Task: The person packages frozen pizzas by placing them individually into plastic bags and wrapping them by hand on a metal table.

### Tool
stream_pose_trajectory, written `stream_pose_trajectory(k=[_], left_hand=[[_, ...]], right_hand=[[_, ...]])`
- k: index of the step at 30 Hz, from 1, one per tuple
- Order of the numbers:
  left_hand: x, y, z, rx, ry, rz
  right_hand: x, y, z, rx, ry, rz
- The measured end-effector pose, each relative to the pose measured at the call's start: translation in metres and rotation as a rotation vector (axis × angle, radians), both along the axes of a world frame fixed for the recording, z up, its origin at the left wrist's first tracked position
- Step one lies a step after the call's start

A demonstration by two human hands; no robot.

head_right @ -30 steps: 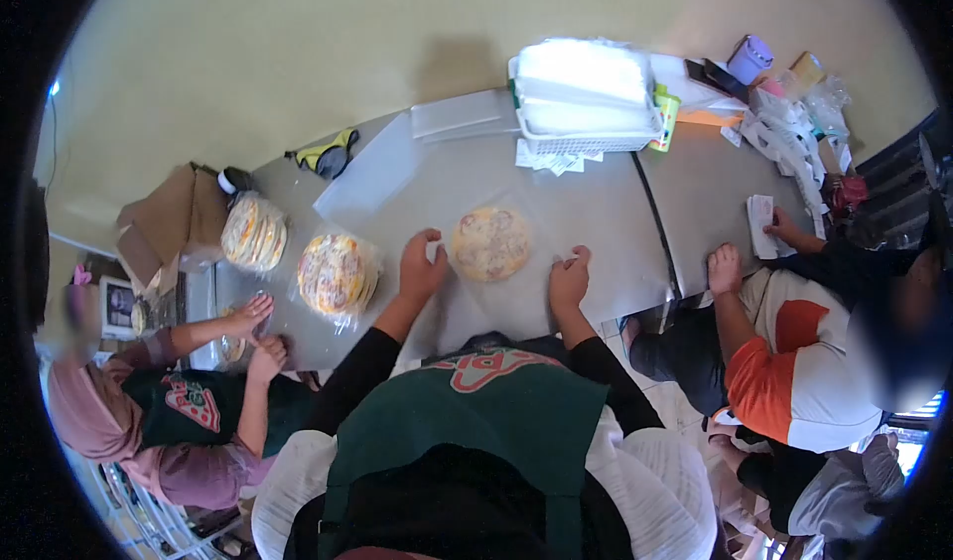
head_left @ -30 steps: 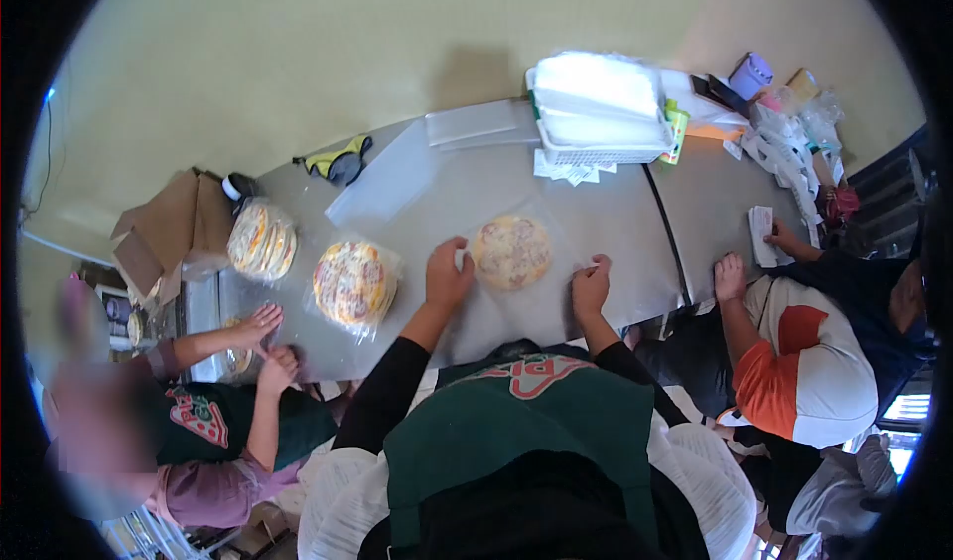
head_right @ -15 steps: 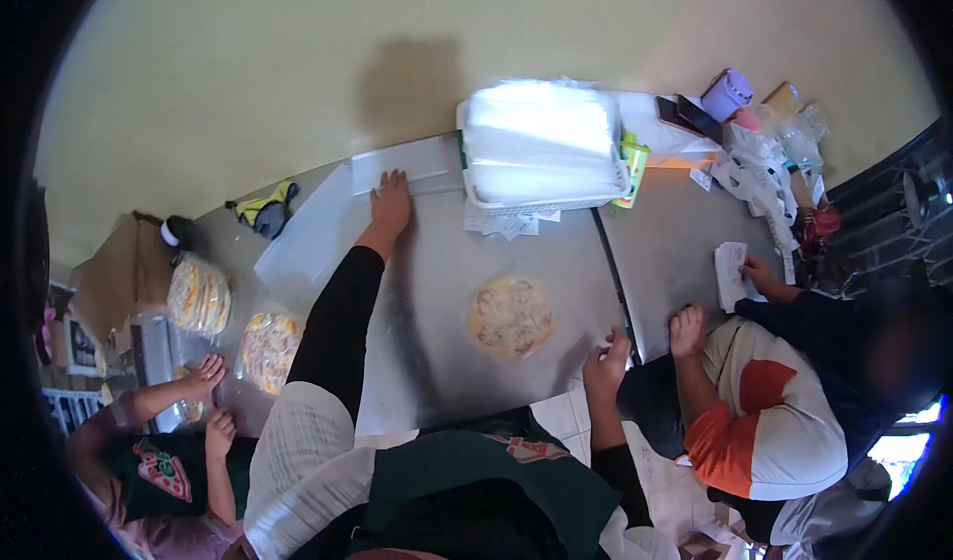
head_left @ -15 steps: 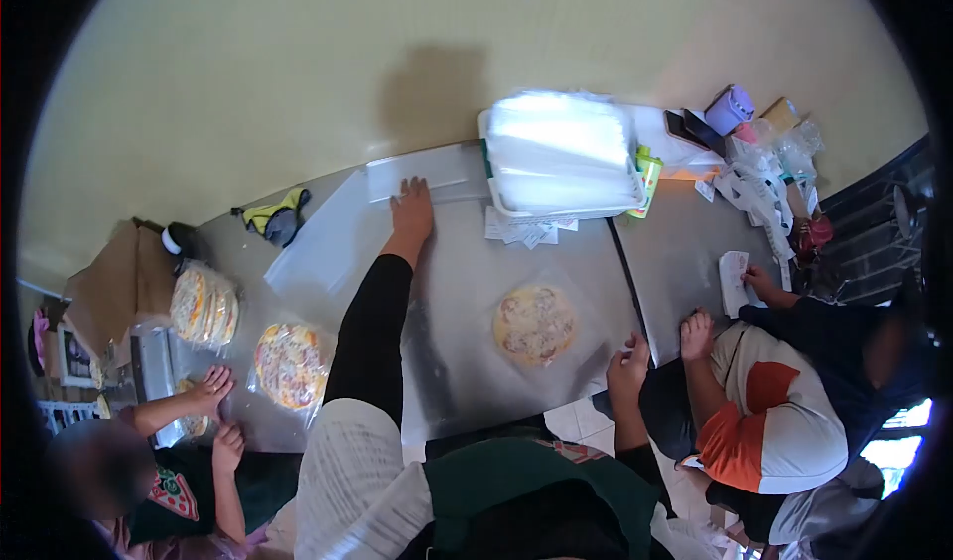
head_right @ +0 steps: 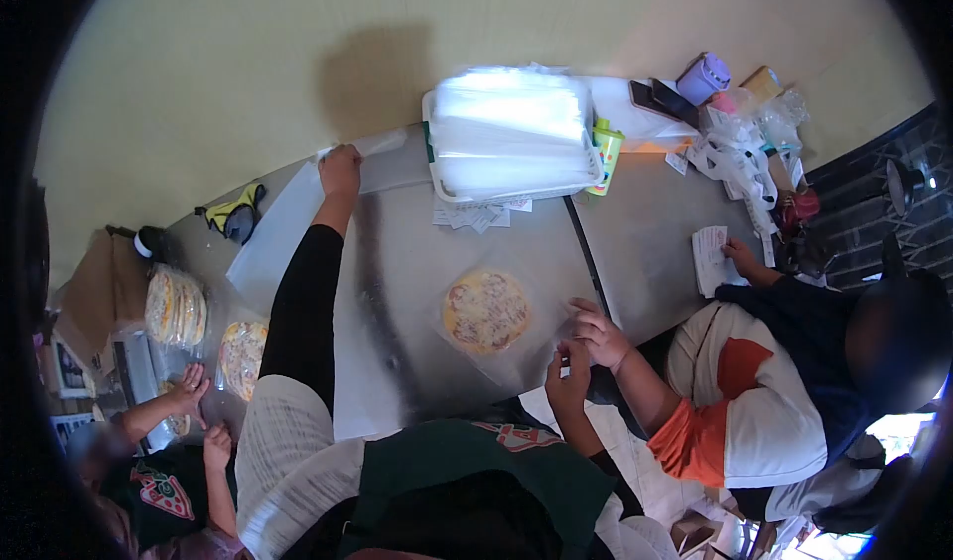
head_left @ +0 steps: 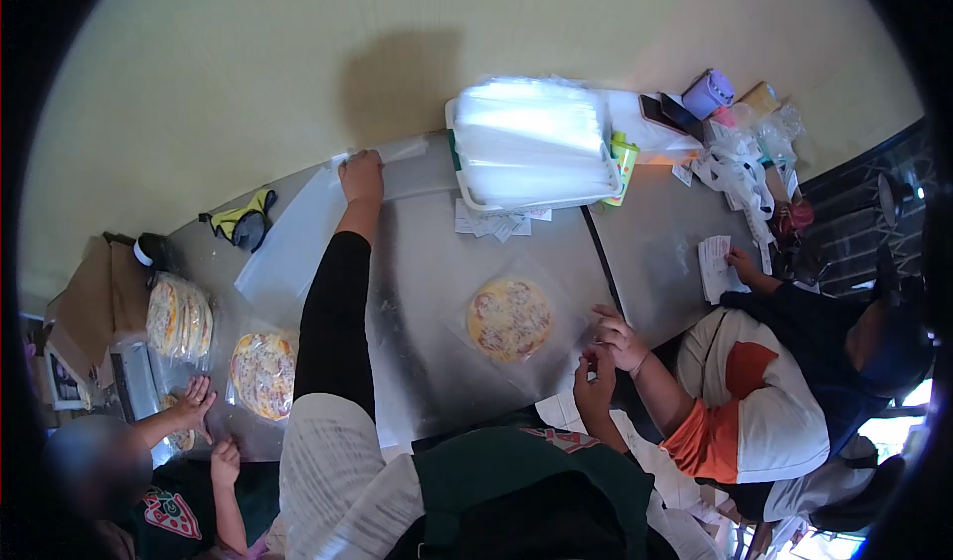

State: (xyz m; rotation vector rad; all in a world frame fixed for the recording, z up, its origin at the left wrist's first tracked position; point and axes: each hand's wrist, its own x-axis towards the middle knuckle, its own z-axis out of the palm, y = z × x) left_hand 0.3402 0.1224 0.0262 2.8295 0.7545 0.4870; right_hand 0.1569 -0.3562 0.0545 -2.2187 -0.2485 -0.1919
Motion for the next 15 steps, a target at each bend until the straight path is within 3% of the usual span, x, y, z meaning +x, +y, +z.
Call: stream_pose_trajectory(k=[6, 9, 14, 15], left_hand=[[-0.026, 0.003, 0.091, 0.102, -0.648, 0.062], [-0.043, 0.022, 0.104, -0.698, -1.069, -0.291], [-0.151, -0.024, 0.158, -1.567, -1.127, -0.211], [-0.172, -0.03, 0.154, -1.653, -1.078, -0.192]], right_hand=[[0.001, 0.045, 0.02, 0.169, -0.035, 0.164], [-0.002, 0.078, 0.037, 0.412, 0.057, 0.238], [0.016, 0.149, 0.074, 0.696, 0.491, 0.383], [0.019, 0.161, 0.077, 0.848, 0.7, 0.426]])
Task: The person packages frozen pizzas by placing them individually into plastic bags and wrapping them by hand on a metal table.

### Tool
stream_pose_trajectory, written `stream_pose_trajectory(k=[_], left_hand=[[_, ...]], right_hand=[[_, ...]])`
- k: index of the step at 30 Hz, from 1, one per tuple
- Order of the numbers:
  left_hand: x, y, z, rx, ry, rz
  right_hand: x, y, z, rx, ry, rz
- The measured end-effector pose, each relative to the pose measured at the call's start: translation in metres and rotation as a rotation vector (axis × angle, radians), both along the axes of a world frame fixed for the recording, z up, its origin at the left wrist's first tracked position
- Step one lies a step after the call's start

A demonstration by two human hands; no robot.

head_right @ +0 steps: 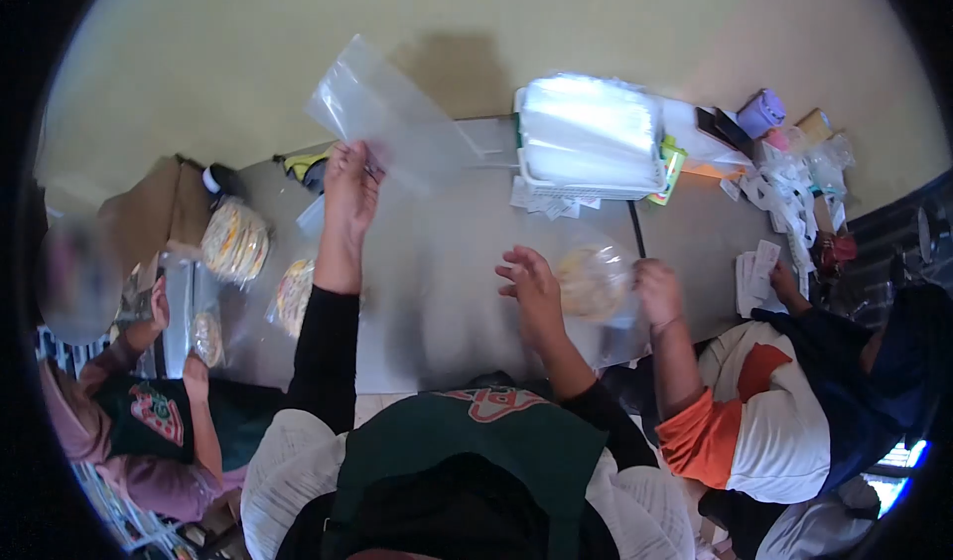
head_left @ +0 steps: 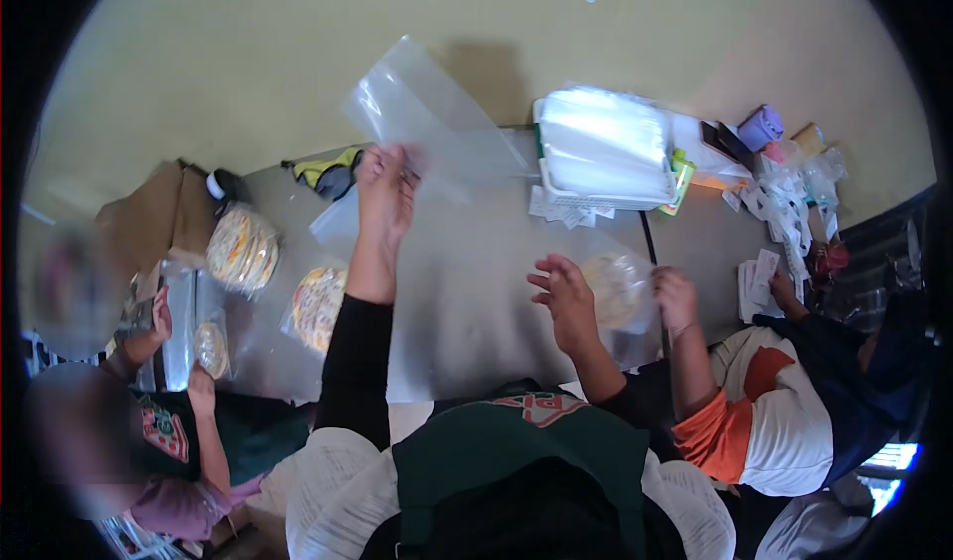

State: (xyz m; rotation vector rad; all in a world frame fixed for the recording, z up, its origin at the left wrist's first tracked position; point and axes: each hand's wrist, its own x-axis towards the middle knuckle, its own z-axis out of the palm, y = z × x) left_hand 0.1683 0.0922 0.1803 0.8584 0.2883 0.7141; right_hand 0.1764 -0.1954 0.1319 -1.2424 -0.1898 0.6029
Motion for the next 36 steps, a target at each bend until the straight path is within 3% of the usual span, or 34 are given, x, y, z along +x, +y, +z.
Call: stream_pose_trajectory(k=[2, 5, 10, 13, 16, 20, 22, 28, 29, 32, 35, 36], left_hand=[[-0.04, -0.008, -0.022, -0.159, -0.048, -0.146], [-0.089, -0.038, -0.032, -0.301, -0.055, -0.208], [-0.142, -0.049, -0.064, -0.481, -0.098, -0.116], [-0.163, -0.044, -0.069, -0.59, -0.174, -0.274], [-0.176, -0.036, -0.086, -0.468, -0.637, -0.509], [-0.196, -0.023, -0.081, -0.684, -0.599, -0.523], [-0.207, -0.015, -0.051, -0.72, -0.504, -0.466], [-0.249, 0.032, -0.033, -0.532, -0.349, -0.342], [-0.255, 0.044, -0.026, -0.528, -0.285, -0.213], [-0.263, 0.078, -0.017, 0.137, 0.229, 0.481], [-0.255, 0.061, 0.032, 0.825, 0.346, 0.658], [-0.25, 0.044, 0.05, 0.929, 0.378, 0.52]], right_hand=[[0.0, 0.02, 0.006, 0.246, 0.426, 0.164], [-0.016, 0.042, 0.003, 0.312, 0.554, 0.391], [-0.06, 0.066, -0.012, 0.135, 0.292, 0.503], [-0.073, 0.078, -0.013, 0.081, 0.272, 0.451], [-0.079, 0.088, 0.005, 0.18, 0.237, 0.45], [-0.077, 0.098, 0.01, 0.153, 0.004, 0.497], [-0.076, 0.105, 0.024, 0.115, -0.09, 0.504], [-0.072, 0.139, 0.047, 0.176, -0.064, 0.353], [-0.072, 0.146, 0.049, 0.185, -0.075, 0.323], [-0.074, 0.171, 0.079, 0.108, -0.142, 0.187], [-0.073, 0.202, 0.095, 0.111, -0.391, 0.099], [-0.075, 0.212, 0.101, 0.048, -0.669, -0.023]])
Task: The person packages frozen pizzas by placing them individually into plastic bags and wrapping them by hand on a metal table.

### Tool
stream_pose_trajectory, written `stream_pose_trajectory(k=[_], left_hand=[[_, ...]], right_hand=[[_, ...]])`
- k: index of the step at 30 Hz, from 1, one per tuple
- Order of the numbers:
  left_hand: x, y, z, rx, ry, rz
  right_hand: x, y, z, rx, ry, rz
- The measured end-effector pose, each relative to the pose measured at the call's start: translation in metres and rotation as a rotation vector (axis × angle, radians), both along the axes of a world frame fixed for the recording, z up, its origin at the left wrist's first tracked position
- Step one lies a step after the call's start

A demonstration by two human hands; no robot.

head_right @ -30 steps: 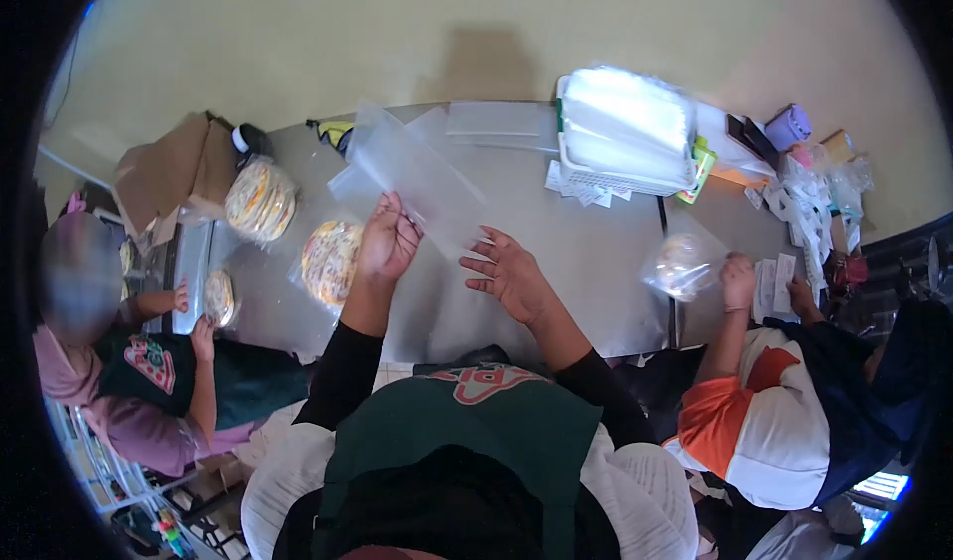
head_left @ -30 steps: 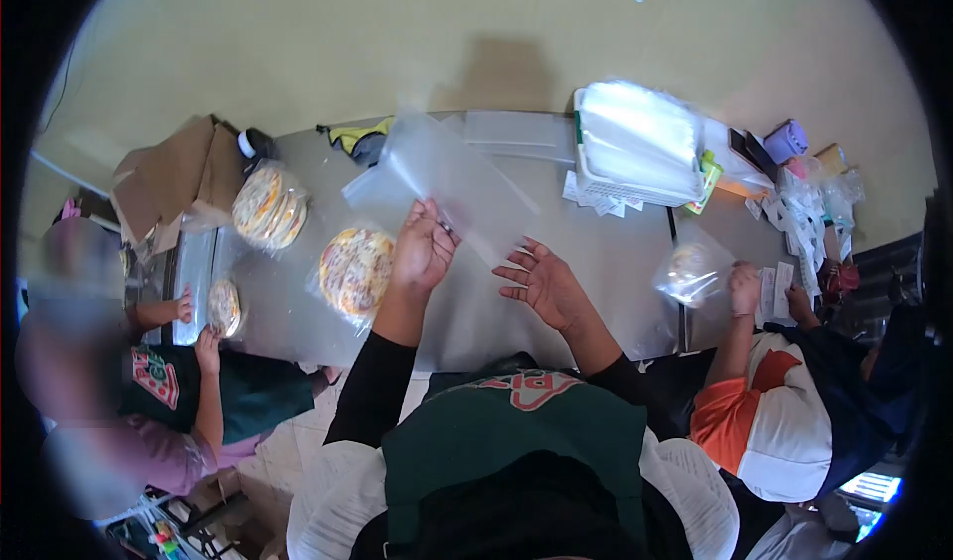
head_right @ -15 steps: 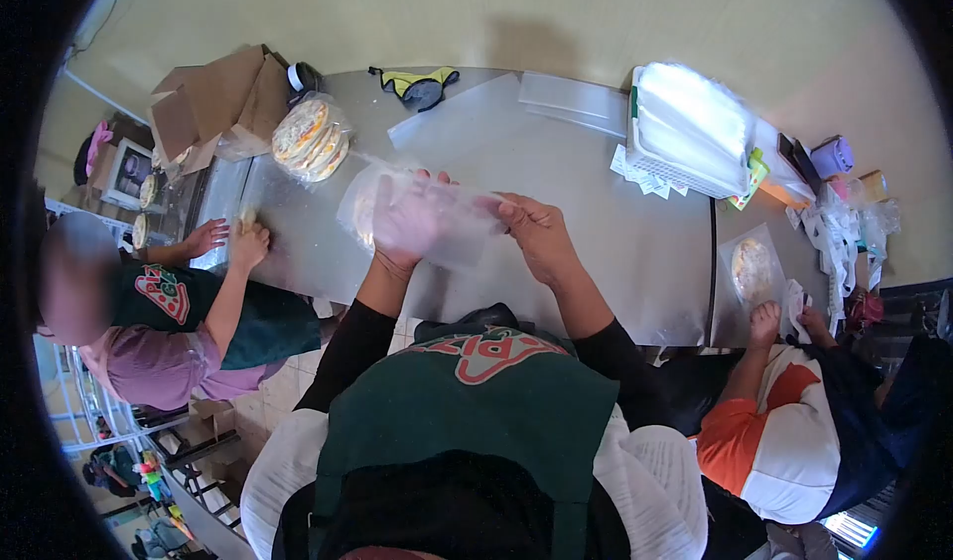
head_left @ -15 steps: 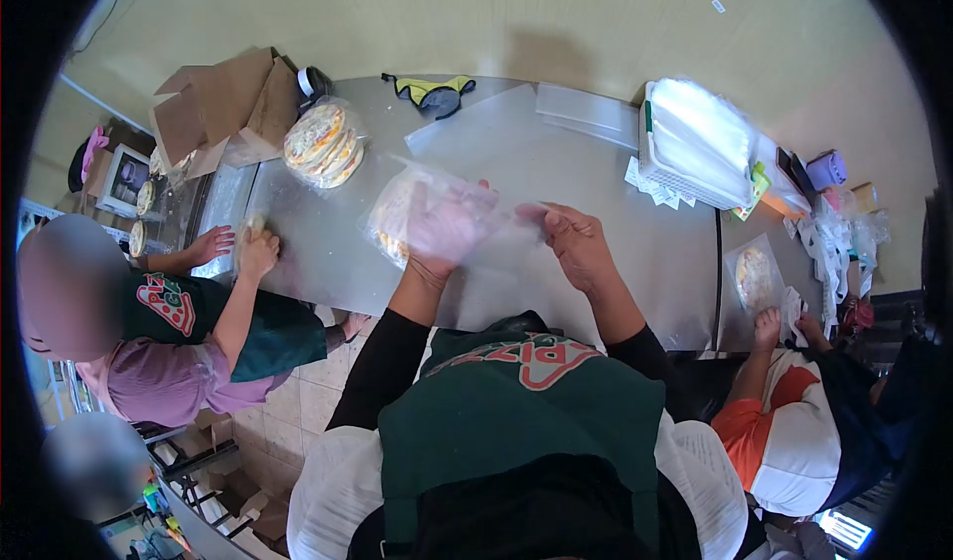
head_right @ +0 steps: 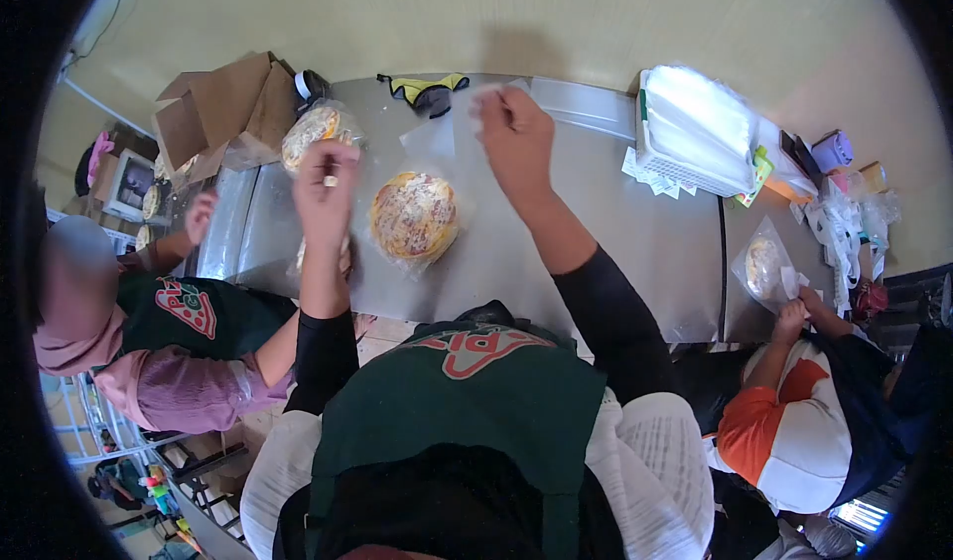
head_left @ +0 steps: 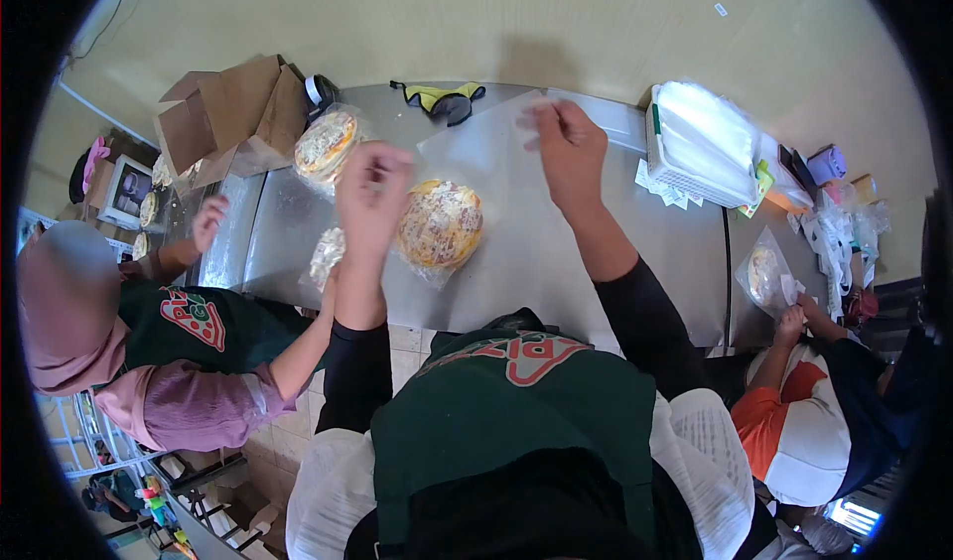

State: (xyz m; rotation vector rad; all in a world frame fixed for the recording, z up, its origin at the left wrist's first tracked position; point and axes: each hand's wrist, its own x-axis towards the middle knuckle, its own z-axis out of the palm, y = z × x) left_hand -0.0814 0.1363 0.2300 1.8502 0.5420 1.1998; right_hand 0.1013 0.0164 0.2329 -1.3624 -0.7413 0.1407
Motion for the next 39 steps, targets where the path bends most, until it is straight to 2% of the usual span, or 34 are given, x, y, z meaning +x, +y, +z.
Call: stream_pose_trajectory(k=[2, 3, 5, 6, 7, 10, 12, 15, 18, 20, 21, 24, 25, 27, 30, 31, 34, 36, 39], left_hand=[[0.014, -0.025, 0.009, 0.13, 0.255, -0.125], [0.019, -0.032, 0.009, 0.204, 0.402, -0.139], [0.033, -0.039, 0.008, 0.296, 0.403, -0.1], [0.038, -0.042, 0.008, 0.342, 0.403, -0.082], [0.041, -0.044, 0.008, 0.253, 0.378, -0.05], [0.042, -0.029, -0.001, 0.232, 0.231, 0.071], [0.032, -0.017, 0.0, 0.294, 0.25, 0.155], [0.021, -0.003, 0.001, 0.408, 0.237, 0.221], [0.011, 0.018, -0.001, 0.405, 0.341, 0.227], [0.007, 0.033, 0.0, 0.313, 0.418, 0.21], [0.003, 0.048, -0.005, 0.422, 0.476, 0.259], [-0.008, 0.077, 0.01, 0.591, 0.814, 0.361], [-0.011, 0.088, 0.011, 0.687, 0.748, 0.34], [-0.02, 0.109, 0.012, 0.874, 0.617, 0.296], [-0.025, 0.136, 0.013, 0.799, 0.718, 0.315], [-0.023, 0.147, 0.012, 0.609, 0.778, 0.285], [-0.022, 0.158, 0.013, 0.491, 0.904, 0.244], [-0.022, 0.164, 0.009, 0.519, 0.895, 0.206], [-0.016, 0.15, 0.014, 0.604, 0.972, 0.196]], right_hand=[[-0.006, 0.019, 0.011, -0.042, -0.547, -0.28], [-0.011, 0.028, 0.018, -0.036, -0.609, -0.279], [-0.021, 0.043, 0.03, -0.026, -0.733, -0.281], [-0.027, 0.047, 0.034, -0.018, -0.715, -0.253], [-0.034, 0.05, 0.038, -0.011, -0.698, -0.226], [-0.043, 0.054, 0.04, -0.005, -0.666, -0.212], [-0.041, 0.057, 0.039, 0.017, -0.639, -0.216], [-0.027, 0.064, 0.022, -0.058, -0.518, -0.199], [-0.022, 0.063, 0.008, -0.078, -0.005, 0.134], [-0.023, 0.057, -0.015, -0.042, 0.084, 0.126], [-0.023, 0.052, -0.03, -0.021, 0.126, 0.119], [-0.043, 0.023, -0.087, -0.274, 0.496, 0.038], [-0.057, 0.011, -0.107, -0.353, 0.648, -0.014], [-0.083, -0.01, -0.136, -0.488, 0.942, 0.045], [-0.104, -0.014, -0.16, -0.419, 1.324, 0.166], [-0.106, -0.011, -0.166, -0.395, 1.301, 0.18], [-0.11, 0.002, -0.177, -0.354, 1.217, 0.151], [-0.111, 0.011, -0.18, -0.374, 1.155, 0.039], [-0.119, 0.016, -0.142, -0.225, 1.175, 0.005]])
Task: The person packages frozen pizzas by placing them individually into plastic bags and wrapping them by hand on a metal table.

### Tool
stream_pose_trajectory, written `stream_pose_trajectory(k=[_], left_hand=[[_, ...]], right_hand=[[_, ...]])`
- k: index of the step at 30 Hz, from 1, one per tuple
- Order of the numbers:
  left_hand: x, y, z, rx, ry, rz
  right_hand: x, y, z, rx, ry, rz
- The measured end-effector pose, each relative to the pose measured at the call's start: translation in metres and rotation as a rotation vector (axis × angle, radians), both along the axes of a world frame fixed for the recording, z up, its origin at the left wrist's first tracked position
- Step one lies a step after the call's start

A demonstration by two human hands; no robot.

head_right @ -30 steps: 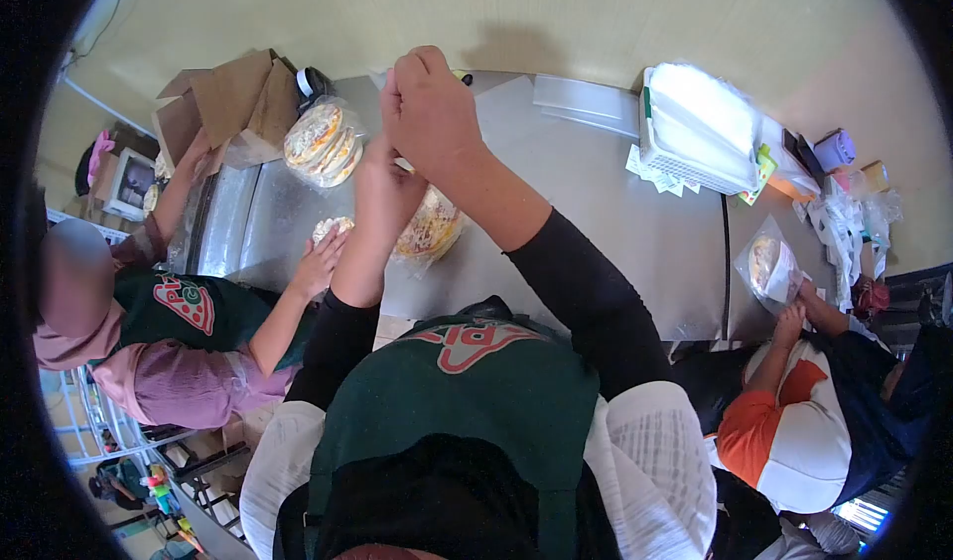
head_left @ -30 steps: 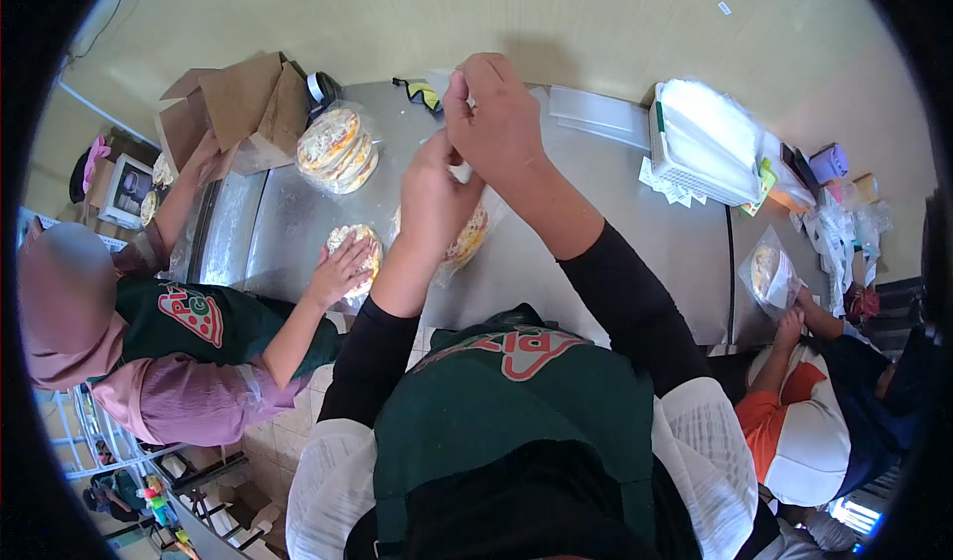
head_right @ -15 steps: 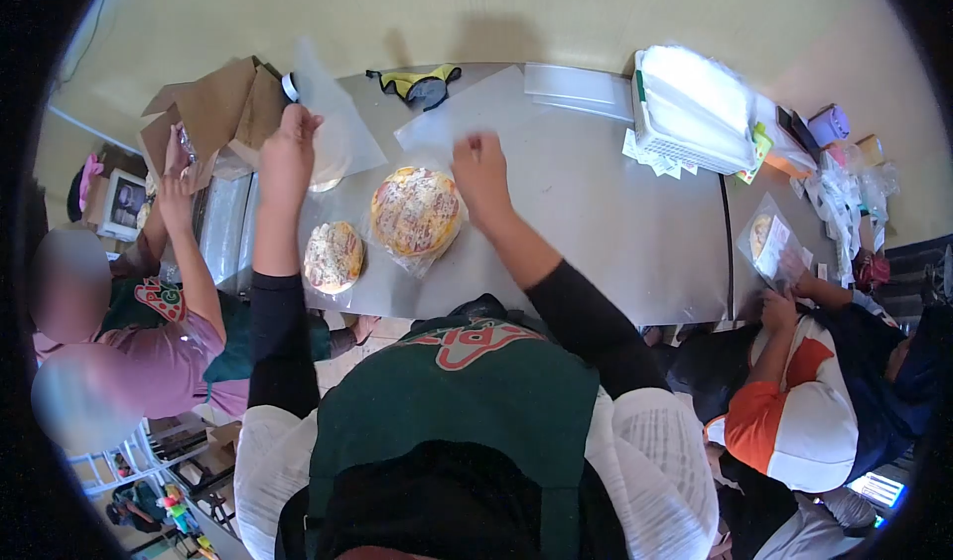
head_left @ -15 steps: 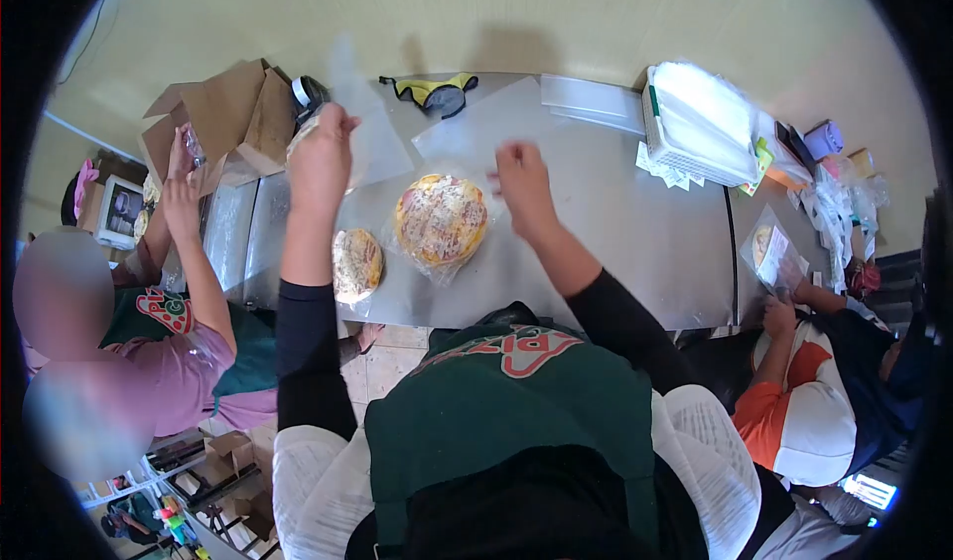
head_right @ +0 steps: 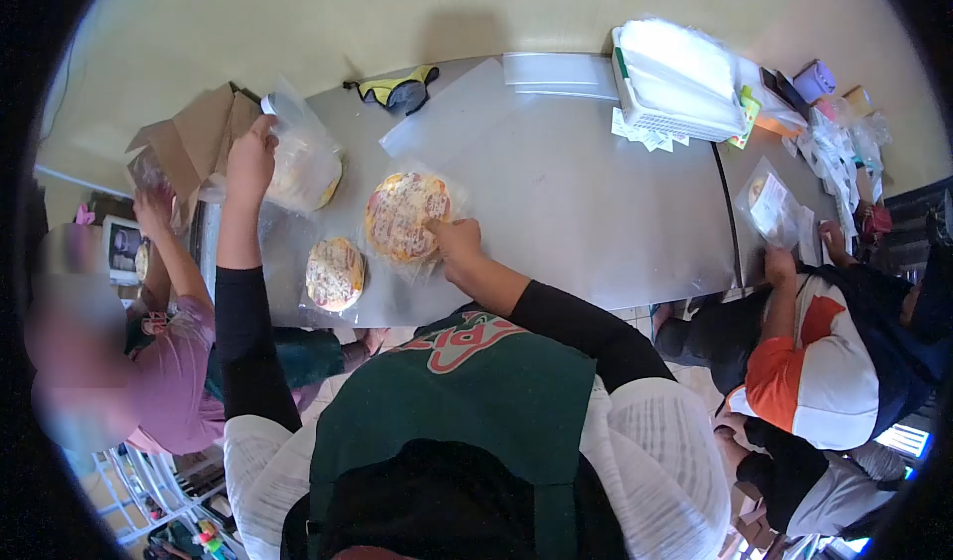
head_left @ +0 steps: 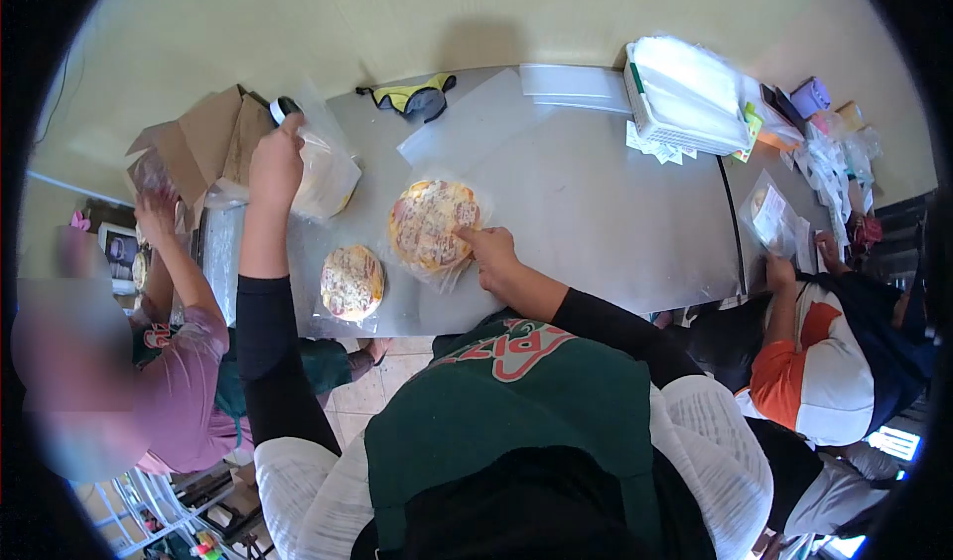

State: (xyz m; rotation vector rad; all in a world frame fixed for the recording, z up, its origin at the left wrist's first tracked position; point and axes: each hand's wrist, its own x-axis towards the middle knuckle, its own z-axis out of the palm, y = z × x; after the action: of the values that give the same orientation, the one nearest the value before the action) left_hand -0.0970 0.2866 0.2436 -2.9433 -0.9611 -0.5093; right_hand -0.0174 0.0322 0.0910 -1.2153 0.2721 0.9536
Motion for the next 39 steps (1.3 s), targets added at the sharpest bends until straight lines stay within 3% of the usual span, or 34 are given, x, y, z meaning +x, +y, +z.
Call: stream_pose_trajectory(k=[3, 8, 17, 20, 25, 27, 33, 35, 39], left_hand=[[0.001, -0.013, -0.001, 0.046, 0.046, -0.042], [0.01, -0.022, -0.014, -0.017, 0.081, -0.119], [0.051, -0.046, -0.026, 0.082, -0.067, -0.143], [0.066, -0.069, -0.023, 0.113, -0.09, -0.178], [0.106, -0.137, -0.028, 0.047, -0.096, -0.389], [0.124, -0.16, -0.059, -0.004, -0.137, -0.579], [0.163, -0.257, -0.172, -0.254, -0.026, -0.686], [0.162, -0.28, -0.206, -0.366, 0.061, -0.673], [0.149, -0.312, -0.221, -0.54, 0.112, -0.539]], right_hand=[[0.001, 0.005, 0.009, 0.089, 0.099, -0.027], [0.004, 0.015, -0.006, 0.305, 0.039, 0.006], [0.027, 0.024, -0.025, 0.443, -0.028, 0.063], [0.05, -0.009, -0.022, 0.753, 0.086, -0.003], [0.094, -0.117, -0.033, 0.843, 0.194, 0.003], [0.099, -0.159, -0.038, 0.919, 0.173, -0.099], [0.095, -0.257, -0.036, 0.837, 0.056, -0.437], [0.097, -0.28, -0.044, 0.85, 0.081, -0.493], [0.105, -0.31, -0.045, 0.876, 0.137, -0.539]])
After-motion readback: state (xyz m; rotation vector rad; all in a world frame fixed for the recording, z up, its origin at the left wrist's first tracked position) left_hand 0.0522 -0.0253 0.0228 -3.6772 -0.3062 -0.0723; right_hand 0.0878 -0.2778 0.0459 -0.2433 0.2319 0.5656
